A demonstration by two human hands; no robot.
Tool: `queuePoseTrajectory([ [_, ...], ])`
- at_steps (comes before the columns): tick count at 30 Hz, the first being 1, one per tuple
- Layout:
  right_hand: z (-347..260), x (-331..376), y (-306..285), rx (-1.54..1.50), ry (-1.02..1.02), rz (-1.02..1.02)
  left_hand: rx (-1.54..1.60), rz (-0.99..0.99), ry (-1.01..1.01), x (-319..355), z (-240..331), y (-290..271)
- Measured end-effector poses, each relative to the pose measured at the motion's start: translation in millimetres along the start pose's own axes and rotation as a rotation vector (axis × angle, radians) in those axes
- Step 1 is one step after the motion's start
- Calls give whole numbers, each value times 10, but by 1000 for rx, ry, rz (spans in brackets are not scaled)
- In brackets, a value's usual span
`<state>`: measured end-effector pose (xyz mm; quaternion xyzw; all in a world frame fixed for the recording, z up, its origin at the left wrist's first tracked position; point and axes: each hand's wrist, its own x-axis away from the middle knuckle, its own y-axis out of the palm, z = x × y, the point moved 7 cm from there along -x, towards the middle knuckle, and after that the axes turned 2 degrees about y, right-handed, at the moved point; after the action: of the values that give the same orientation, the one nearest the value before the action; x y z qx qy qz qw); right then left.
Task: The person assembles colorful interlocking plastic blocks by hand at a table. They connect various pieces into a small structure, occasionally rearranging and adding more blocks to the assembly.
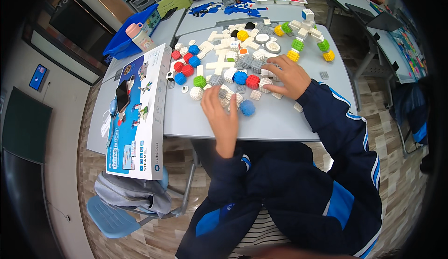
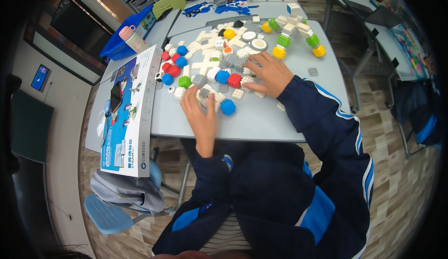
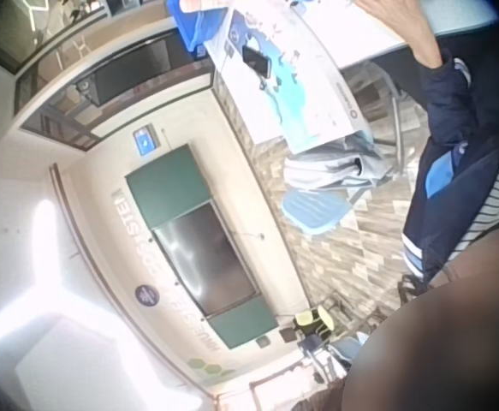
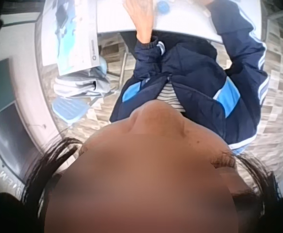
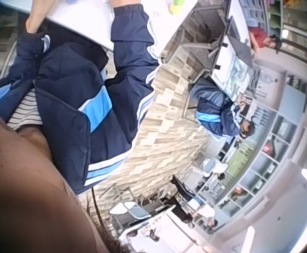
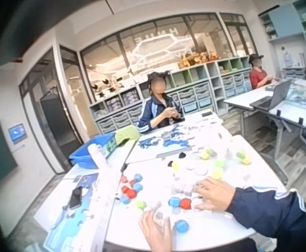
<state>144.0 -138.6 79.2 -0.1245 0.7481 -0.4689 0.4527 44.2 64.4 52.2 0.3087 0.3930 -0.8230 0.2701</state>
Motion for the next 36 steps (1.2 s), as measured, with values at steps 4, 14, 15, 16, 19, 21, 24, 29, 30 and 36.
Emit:
queuePoseTrajectory([
  [4, -40, 34, 122, 84, -2, -44, -70, -73, -29, -39, -259, -6],
  [14, -7, 77, 327, 74, 3, -96, -134, -366, 108, 94, 43, 410],
  [15, -6, 77, 327, 63, 3, -94, -172, -429, 92, 112, 26, 452],
  [16, -10, 76, 322, 52, 3, -91, -150, -383, 103, 103, 36, 422],
  [19, -61, 58, 276, 63, -5, -81, -138, -345, 78, 102, -10, 389],
  [21, -154, 27, 187, -9, -65, -50, -171, -315, 93, 100, -30, 369],
  [24, -353, -5, 39, -142, -200, -58, -233, -394, 80, 129, -68, 453],
  [29, -764, 101, -26, -387, -468, -196, -245, -384, 134, 144, -45, 507],
  [30, -800, 115, 8, -332, -476, -185, -244, -386, 140, 148, -46, 514],
  [36, -557, 72, 214, -66, -387, -102, -199, -400, 153, 71, -22, 605],
])
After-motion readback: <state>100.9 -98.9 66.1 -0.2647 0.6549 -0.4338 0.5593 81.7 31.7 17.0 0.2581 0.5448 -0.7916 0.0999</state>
